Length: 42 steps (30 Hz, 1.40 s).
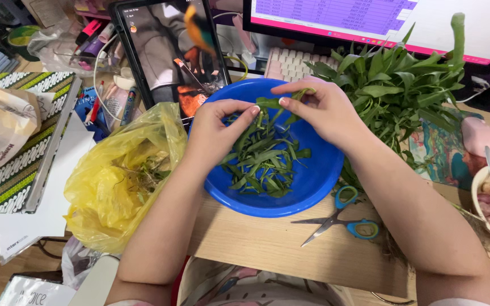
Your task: The person uses scissors to cut the leaves and stems off of water spinach, placing the cut pieces into a blue bowl.
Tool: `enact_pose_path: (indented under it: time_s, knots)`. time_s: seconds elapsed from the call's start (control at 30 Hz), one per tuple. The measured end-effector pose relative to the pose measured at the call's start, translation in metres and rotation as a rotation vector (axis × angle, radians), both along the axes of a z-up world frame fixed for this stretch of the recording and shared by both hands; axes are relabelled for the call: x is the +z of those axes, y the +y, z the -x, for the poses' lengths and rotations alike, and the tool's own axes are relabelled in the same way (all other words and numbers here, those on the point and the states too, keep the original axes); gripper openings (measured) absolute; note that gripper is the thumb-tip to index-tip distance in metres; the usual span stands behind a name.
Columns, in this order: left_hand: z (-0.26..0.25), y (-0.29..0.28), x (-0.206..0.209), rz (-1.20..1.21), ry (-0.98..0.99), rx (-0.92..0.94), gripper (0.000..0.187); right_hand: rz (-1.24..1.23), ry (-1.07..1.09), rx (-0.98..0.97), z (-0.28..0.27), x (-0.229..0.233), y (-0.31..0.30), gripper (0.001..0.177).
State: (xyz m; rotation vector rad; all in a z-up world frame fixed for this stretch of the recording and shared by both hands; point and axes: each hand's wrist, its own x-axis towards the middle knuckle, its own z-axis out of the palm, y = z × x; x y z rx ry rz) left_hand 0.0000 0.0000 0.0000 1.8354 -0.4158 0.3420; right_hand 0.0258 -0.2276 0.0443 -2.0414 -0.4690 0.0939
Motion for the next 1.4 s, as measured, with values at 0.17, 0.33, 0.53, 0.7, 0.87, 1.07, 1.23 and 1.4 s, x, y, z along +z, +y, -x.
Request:
enact_pose_path:
  time_s: [0.17,0.33,0.53,0.7,0.87,1.07,1.23,1.4]
  knots:
    - [0.007,-0.005,0.009,0.117,0.1,-0.019,0.021,0.144,-0.703,-0.082,0.033,0.008,0.008,0.027]
    - [0.016,-0.012,0.014,0.088,0.101,0.052,0.019,0.275,-0.936,-0.078,0.05,0.006,0.016,0.014]
    - [0.022,-0.018,0.017,0.015,-0.079,0.056,0.015,0.2,-0.646,-0.042,0.047,0.001,0.02,0.017]
    - [0.02,-0.013,0.019,-0.15,-0.202,0.136,0.015,0.044,-0.247,-0.072,0.039,-0.007,0.014,0.014]
    - [0.017,-0.014,0.013,-0.225,-0.245,0.21,0.017,-0.294,0.064,0.091,0.027,-0.016,0.008,0.016]
    - [0.02,-0.013,0.017,-0.217,-0.228,0.168,0.017,-0.436,0.225,0.154,0.023,-0.02,0.005,0.017]
    - [0.019,-0.012,0.02,-0.187,-0.233,0.146,0.015,-0.451,0.226,0.141,0.022,-0.022,0.003,0.02]
    - [0.019,-0.011,0.019,-0.204,-0.283,0.146,0.02,-0.49,0.234,0.185,0.02,-0.026,0.0,0.014]
